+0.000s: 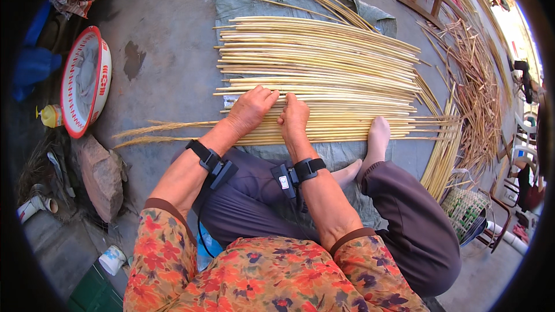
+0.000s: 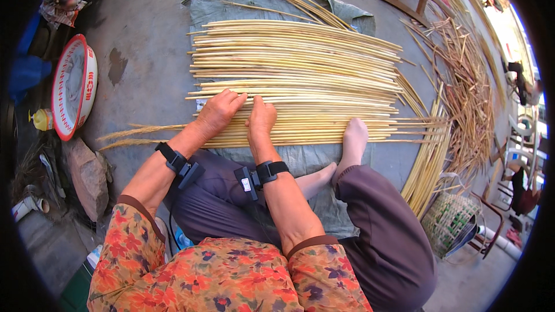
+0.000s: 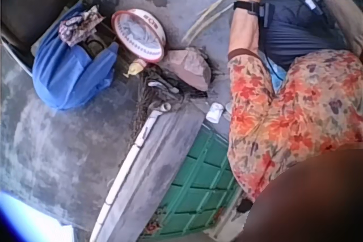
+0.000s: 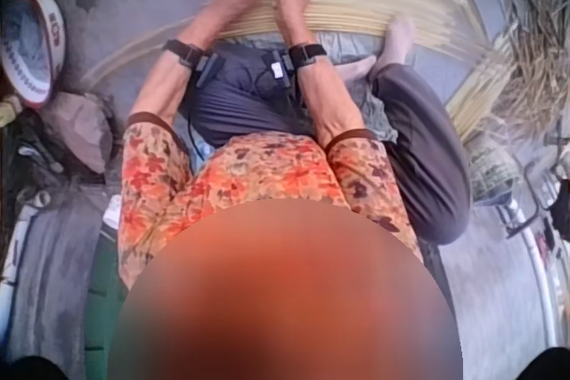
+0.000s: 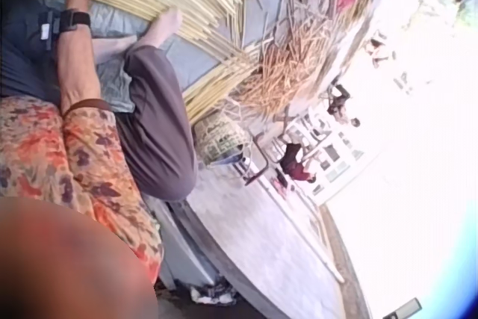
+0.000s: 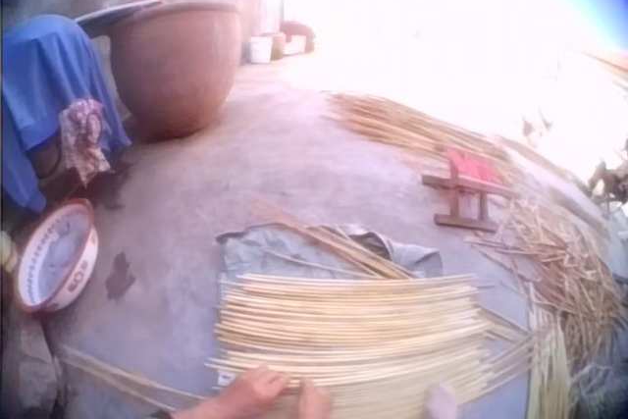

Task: The person weaves thin wooden sticks together using a thin white string by hand, adding the sticks one by one to a growing mat on the ground.

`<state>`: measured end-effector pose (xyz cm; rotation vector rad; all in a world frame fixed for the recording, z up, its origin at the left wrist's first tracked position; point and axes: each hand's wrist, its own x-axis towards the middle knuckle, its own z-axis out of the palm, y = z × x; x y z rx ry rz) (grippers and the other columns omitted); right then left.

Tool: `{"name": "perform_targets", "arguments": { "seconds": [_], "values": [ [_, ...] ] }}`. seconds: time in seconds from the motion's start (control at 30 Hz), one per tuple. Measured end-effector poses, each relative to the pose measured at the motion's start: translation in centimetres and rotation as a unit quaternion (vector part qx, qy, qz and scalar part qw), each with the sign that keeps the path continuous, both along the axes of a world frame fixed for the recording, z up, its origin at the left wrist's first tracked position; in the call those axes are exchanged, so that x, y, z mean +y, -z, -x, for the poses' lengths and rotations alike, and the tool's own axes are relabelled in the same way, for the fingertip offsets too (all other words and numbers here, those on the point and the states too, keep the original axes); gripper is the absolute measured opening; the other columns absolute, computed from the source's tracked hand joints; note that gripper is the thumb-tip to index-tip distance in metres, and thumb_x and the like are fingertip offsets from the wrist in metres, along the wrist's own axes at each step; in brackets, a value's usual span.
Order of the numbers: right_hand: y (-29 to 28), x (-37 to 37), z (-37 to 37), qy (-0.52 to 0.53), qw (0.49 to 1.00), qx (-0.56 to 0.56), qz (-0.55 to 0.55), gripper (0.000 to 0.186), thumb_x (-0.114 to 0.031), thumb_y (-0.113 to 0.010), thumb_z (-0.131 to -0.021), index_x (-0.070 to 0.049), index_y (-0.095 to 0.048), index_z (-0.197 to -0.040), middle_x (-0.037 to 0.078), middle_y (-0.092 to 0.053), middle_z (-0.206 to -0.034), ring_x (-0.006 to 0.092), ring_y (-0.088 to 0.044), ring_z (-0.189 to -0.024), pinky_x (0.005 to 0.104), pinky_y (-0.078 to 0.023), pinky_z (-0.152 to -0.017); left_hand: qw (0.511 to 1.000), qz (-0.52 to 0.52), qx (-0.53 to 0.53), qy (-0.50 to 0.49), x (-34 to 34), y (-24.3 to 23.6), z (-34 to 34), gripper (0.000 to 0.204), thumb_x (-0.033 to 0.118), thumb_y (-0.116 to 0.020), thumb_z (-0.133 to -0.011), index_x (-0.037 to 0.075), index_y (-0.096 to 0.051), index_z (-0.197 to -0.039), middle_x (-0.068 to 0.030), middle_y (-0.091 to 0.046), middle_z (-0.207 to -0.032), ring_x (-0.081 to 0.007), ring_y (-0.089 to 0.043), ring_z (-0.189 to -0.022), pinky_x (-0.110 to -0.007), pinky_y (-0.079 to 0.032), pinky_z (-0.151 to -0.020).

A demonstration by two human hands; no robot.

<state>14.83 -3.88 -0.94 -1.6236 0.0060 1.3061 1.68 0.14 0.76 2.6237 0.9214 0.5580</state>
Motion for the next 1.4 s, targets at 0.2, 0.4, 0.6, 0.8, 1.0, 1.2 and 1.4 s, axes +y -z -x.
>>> {"name": "perform_targets", "arguments": {
  "seconds": [0.2, 0.4, 0.6, 0.8, 1.0, 1.2, 1.4],
  "values": [
    [-1.2, 0.9, 0.5, 0.117, 0.984, 0.136, -0.020, 0.023, -0.021, -0.053, -0.093, 0.002, -0.052, -0.093, 0.010, -0.055, -0.066, 0.0183, -0.054, -0.050, 0.0331, -0.045, -0.040, 1.000, -0.006, -0.019, 0.002, 0.2, 0.0, -0.1, 0.035, 0.005, -0.060, -0.077, 0.001, -0.062, -0.111, -0.0101, -0.062, -0.089, -0.0265, -0.061, -0.084, -0.035, -0.053, -0.074],
    [-5.0, -0.8, -4.8, -0.286, 0.958, -0.020, 0.023, 0.037, -0.036, -0.049, -0.099, 0.000, -0.060, -0.104, 0.011, -0.063, -0.082, 0.0254, -0.065, -0.074, 0.0375, -0.055, -0.063, 0.999, -0.025, -0.032, 0.017, 0.8, 0.2, 0.2, 0.032, 0.006, -0.059, -0.076, 0.002, -0.061, -0.108, -0.0094, -0.061, -0.088, -0.0256, -0.061, -0.085, -0.035, -0.052, -0.076],
    [-6.3, 1.3, -6.4, -0.387, 0.542, -0.712, -0.220, 0.021, -0.033, -0.068, -0.080, -0.013, -0.070, -0.082, 0.010, -0.066, -0.078, 0.0298, -0.063, -0.081, 0.0442, -0.045, -0.071, 0.998, -0.029, -0.049, -0.001, 0.8, 0.4, 0.1, 0.024, 0.007, -0.058, -0.077, 0.003, -0.060, -0.100, -0.0091, -0.060, -0.086, -0.0254, -0.061, -0.085, -0.036, -0.051, -0.077],
    [-3.9, 5.8, -5.1, -0.565, 0.609, -0.551, -0.077, 0.020, -0.027, -0.062, -0.083, -0.008, -0.069, -0.082, 0.016, -0.068, -0.083, 0.0358, -0.065, -0.082, 0.0490, -0.049, -0.072, 0.999, -0.027, -0.041, -0.009, 0.6, 0.1, -0.1, 0.023, 0.008, -0.058, -0.077, 0.003, -0.061, -0.099, -0.0091, -0.059, -0.086, -0.0255, -0.060, -0.083, -0.037, -0.050, -0.076],
    [-2.3, 6.6, -5.2, -0.548, 0.662, -0.487, -0.155, 0.022, -0.022, -0.056, -0.085, -0.003, -0.066, -0.078, 0.022, -0.066, -0.077, 0.0418, -0.063, -0.077, 0.0498, -0.050, -0.070, 0.998, -0.028, -0.047, -0.009, 0.9, 0.3, -0.1, 0.027, 0.008, -0.060, -0.075, 0.002, -0.062, -0.102, -0.0086, -0.059, -0.085, -0.0254, -0.060, -0.081, -0.036, -0.050, -0.073],
    [-3.1, 10.8, -4.8, -0.276, 0.883, -0.314, -0.212, 0.023, -0.021, -0.055, -0.093, -0.003, -0.063, -0.080, 0.012, -0.066, -0.074, 0.0292, -0.067, -0.069, 0.0390, -0.051, -0.058, 0.999, 0.017, -0.049, 0.007, 0.5, 0.6, 0.0, 0.027, 0.008, -0.060, -0.076, 0.003, -0.061, -0.103, -0.0089, -0.060, -0.086, -0.0259, -0.061, -0.081, -0.037, -0.050, -0.076],
    [-4.3, 11.4, -8.6, -0.212, 0.960, 0.064, -0.173, 0.019, -0.023, -0.057, -0.097, -0.006, -0.060, -0.088, -0.001, -0.052, -0.069, 0.0075, -0.048, -0.054, 0.0228, -0.038, -0.045, 0.999, 0.000, -0.048, -0.006, 1.1, 1.1, 0.0, 0.028, 0.008, -0.059, -0.077, 0.004, -0.061, -0.105, -0.0090, -0.061, -0.088, -0.0264, -0.061, -0.084, -0.037, -0.050, -0.077]
  ]
}}
